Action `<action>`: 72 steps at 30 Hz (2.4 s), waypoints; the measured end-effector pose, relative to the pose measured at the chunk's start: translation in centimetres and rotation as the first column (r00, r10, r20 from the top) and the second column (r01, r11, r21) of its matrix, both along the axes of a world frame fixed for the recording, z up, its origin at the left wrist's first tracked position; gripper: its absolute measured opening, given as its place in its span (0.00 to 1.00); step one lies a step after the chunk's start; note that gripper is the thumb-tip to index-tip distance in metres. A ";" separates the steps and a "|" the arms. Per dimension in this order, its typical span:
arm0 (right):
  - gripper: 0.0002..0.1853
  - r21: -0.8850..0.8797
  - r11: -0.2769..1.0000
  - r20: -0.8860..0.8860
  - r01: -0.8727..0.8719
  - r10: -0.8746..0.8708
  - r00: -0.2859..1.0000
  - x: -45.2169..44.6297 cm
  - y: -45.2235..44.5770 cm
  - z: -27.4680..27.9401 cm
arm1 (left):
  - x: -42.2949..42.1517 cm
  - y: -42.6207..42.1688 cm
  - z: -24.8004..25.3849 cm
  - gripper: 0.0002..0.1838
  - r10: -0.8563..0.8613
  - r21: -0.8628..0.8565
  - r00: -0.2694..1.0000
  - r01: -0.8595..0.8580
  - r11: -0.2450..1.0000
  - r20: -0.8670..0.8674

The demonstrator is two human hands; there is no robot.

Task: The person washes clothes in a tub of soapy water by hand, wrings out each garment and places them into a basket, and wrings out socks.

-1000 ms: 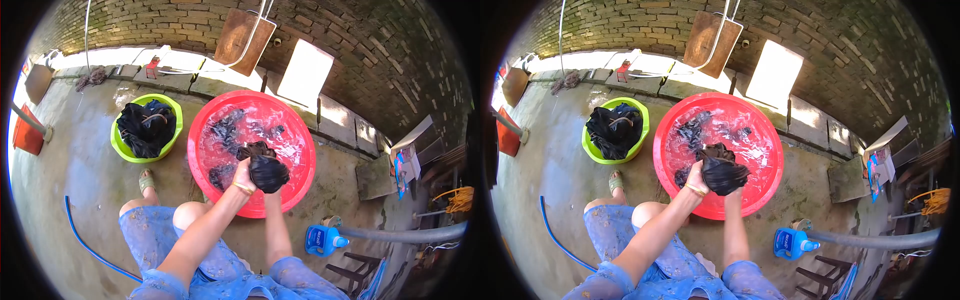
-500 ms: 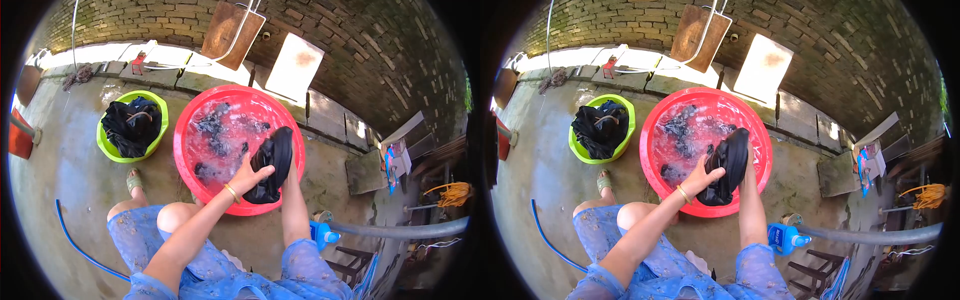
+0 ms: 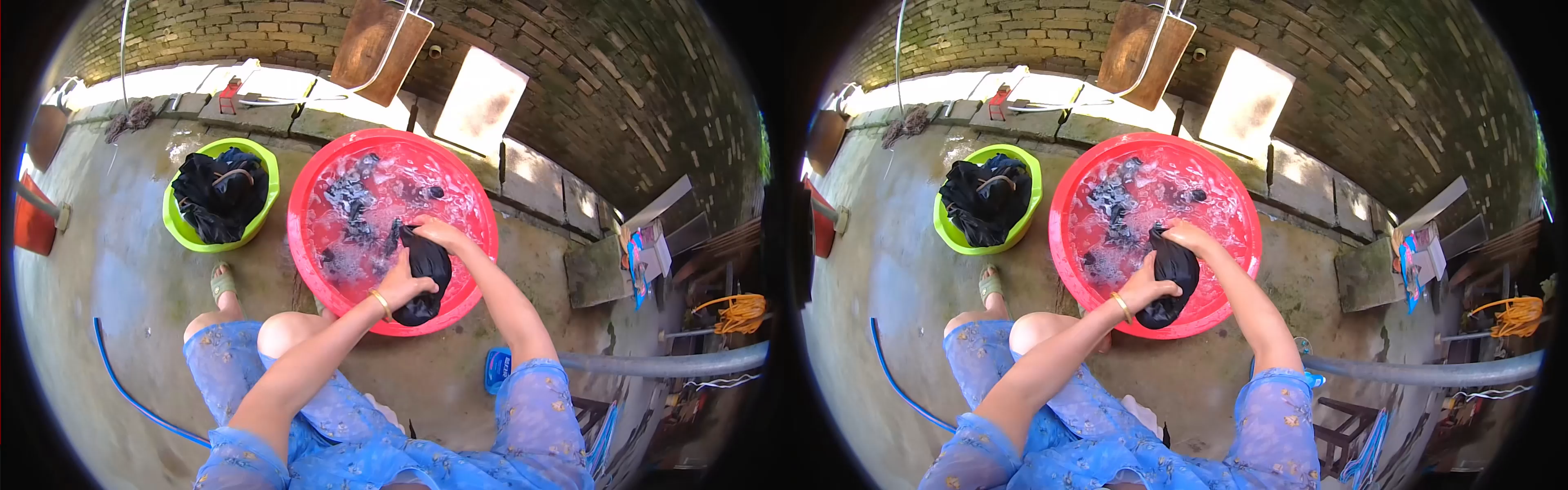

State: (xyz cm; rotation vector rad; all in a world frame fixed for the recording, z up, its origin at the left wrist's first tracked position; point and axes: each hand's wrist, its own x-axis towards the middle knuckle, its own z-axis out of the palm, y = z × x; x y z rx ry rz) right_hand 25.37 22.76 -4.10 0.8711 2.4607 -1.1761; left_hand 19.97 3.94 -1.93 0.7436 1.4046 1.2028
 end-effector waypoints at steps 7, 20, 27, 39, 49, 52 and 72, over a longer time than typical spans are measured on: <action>0.18 -0.991 0.091 -0.132 -0.097 -0.744 0.654 3.2 -1.8 -1.0 | -1.9 -0.3 -0.1 0.25 -0.044 0.055 0.268 -0.036 0.998 0.962; 0.13 -0.991 0.034 -0.069 -0.129 -0.958 0.278 5.1 -0.6 -7.6 | -0.5 0.5 1.6 0.45 0.033 0.188 0.749 -0.209 0.960 0.662; 0.10 -0.534 0.770 -0.176 0.349 -0.505 0.845 3.1 1.3 4.3 | 2.8 1.7 -0.1 0.36 -0.162 0.326 0.850 -0.013 0.945 0.502; 0.18 0.336 0.934 -0.162 0.118 -0.065 0.985 -2.2 -2.3 5.2 | 3.7 1.9 -3.2 0.34 0.156 0.195 0.899 -0.253 0.947 0.408; 0.12 0.370 0.833 -0.527 0.412 -0.177 0.831 -7.2 -3.7 0.0 | -1.3 0.1 -3.0 0.58 0.468 0.032 0.883 -0.467 0.884 -0.032; 0.11 0.154 0.860 -0.529 0.486 -0.344 0.776 -7.4 -3.2 -0.3 | -2.5 -0.2 -3.9 0.58 0.420 0.062 0.873 -0.419 0.906 -0.246; 0.04 -0.753 0.241 0.155 0.612 -0.840 0.521 6.4 -6.7 -16.0 | -39.1 -26.2 6.7 0.47 0.624 0.231 0.317 -0.735 0.638 -0.714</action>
